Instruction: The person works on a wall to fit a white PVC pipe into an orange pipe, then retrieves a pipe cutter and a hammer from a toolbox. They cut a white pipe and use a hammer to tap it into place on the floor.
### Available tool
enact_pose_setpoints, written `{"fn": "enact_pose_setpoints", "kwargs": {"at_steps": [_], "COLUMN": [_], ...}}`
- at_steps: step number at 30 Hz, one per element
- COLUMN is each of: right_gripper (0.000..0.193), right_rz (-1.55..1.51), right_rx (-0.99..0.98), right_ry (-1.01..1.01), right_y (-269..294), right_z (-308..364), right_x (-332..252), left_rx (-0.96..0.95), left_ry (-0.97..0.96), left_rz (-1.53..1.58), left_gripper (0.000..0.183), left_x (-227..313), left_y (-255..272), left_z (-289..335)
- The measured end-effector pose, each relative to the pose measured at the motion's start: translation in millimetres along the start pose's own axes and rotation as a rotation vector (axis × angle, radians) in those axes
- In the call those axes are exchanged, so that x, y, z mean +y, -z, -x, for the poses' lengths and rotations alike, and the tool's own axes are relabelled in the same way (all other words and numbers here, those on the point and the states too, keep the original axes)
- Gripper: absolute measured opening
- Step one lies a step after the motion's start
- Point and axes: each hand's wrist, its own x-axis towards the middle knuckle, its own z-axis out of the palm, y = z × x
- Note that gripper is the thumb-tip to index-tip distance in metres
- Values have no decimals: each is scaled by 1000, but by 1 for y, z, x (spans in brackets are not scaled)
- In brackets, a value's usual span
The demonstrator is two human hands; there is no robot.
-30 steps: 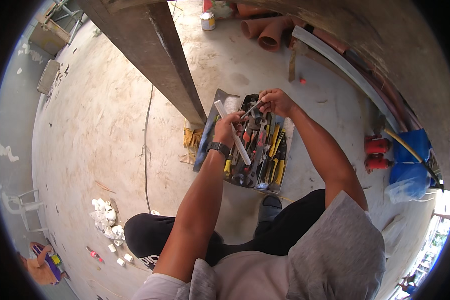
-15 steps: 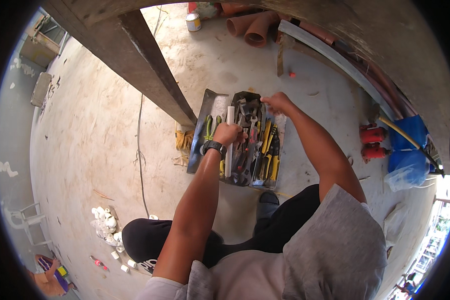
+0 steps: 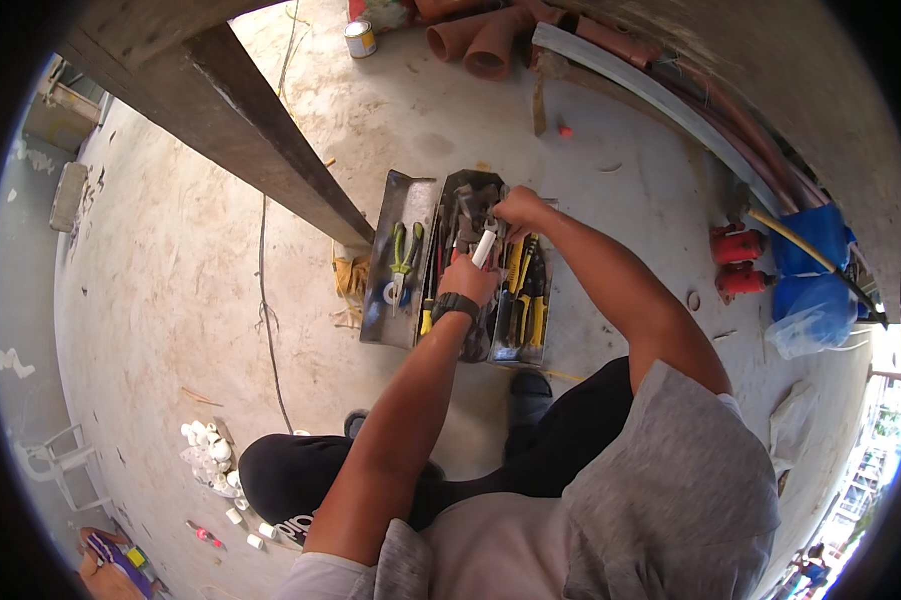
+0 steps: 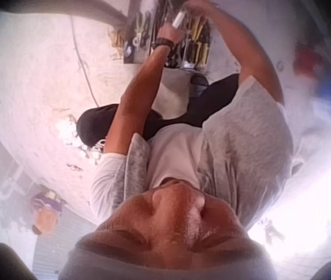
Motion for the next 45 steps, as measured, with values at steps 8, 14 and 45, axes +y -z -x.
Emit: {"fn": "enact_pose_setpoints", "kwargs": {"at_steps": [8, 14, 45], "right_gripper": [35, 46, 24], "right_rz": [-71, 102, 137], "right_rx": [-5, 216, 185], "right_ry": [-97, 53, 516], "right_y": [8, -8, 119], "right_z": [21, 15, 114], "right_x": [-22, -11, -62], "left_rx": [2, -28, -236], "left_ry": [96, 31, -141], "left_rz": [26, -59, -10], "left_gripper": [74, 60, 28], "left_x": [3, 10, -42], "left_y": [-1, 7, 28], "left_z": [2, 8, -37]}}
